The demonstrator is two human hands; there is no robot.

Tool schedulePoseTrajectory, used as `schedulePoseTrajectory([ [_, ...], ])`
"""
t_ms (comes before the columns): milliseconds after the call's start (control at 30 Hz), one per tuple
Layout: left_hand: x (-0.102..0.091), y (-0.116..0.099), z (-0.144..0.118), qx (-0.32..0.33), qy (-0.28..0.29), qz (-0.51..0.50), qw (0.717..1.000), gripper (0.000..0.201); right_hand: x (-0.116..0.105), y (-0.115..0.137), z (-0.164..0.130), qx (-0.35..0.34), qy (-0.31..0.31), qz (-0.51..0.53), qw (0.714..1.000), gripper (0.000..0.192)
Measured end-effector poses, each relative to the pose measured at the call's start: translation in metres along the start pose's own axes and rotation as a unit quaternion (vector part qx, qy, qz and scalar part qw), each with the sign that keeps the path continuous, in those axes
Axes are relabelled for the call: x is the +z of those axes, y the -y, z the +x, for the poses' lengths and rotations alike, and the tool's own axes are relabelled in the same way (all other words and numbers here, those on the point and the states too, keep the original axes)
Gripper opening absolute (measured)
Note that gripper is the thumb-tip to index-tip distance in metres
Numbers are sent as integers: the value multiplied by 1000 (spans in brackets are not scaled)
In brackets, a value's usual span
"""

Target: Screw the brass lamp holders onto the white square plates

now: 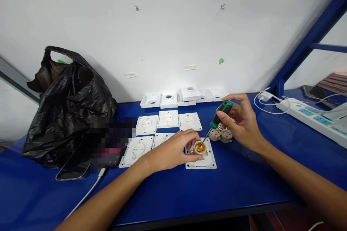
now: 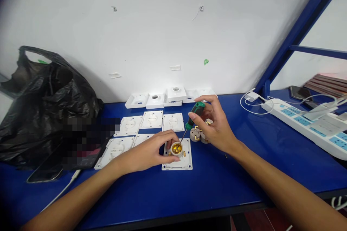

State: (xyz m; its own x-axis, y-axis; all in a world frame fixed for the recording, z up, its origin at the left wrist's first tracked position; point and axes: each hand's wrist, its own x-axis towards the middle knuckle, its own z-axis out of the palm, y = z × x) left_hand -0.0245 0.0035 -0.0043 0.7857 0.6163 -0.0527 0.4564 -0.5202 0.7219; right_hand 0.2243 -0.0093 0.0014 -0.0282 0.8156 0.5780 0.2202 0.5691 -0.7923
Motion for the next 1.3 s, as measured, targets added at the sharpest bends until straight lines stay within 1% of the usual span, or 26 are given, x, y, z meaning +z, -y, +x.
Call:
schedulePoseTrajectory([
  [600,0,0,0,0,4,15,1000,32,2,1,-2,-4,-28,1,1000,35],
  [900,-1,-1,0,-3,3,5,1000,33,3,0,-2,-13,-4,-7,1000,33],
  [1100,-1,-1,0,-1,1,6,1000,33,3,1,-3,-20,-4,-30,999,33],
  [1200,-1,0,0,-3,1,9,1000,33,4,3,-4,-38,-11,-47,998,33],
  [1300,-1,-1,-1,-3,2,10,1000,33,5,4,-6,-71,-8,-58,996,34],
])
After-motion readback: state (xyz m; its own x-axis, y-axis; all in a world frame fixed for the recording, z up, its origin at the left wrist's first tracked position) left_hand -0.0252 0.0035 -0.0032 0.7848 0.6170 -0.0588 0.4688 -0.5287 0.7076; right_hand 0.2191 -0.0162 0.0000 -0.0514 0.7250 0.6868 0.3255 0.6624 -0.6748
